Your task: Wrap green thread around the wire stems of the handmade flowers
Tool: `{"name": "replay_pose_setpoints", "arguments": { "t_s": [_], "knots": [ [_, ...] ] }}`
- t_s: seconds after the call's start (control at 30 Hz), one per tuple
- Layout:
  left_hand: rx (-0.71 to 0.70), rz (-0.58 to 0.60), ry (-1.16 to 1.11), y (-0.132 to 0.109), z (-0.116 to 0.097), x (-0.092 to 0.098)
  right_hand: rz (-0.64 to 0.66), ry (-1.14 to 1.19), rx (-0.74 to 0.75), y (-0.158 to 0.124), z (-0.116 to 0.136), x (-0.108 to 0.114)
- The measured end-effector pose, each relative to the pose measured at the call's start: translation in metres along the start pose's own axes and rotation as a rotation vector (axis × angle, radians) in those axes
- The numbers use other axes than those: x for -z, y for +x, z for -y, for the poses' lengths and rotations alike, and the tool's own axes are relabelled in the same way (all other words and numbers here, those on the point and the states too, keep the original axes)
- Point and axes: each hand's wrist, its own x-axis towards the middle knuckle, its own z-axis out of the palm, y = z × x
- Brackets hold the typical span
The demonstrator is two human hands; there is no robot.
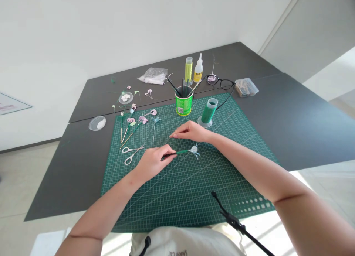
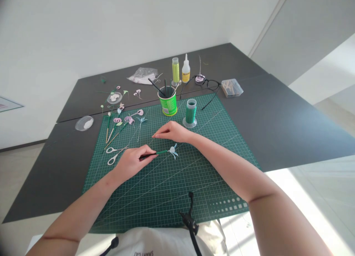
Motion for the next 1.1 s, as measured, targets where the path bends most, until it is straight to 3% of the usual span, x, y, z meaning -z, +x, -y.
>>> {"name": "replay_pose_setpoints", "arguments": {
  "t_s": [0.63, 1.1],
  "knots": [
    [0.006, -0.069, 0.047, 0.0029, -0.0036, 0.0048, 0.005, 0.024, 0.001, 0.0005, 0.0039, -0.0007],
    [0.168, -0.074, -0.138, 0.0073, -0.0084, 0.0063, -0.013, 0.053, -0.002, 0.0012, -0.003, 0.0042]
  ]
}}
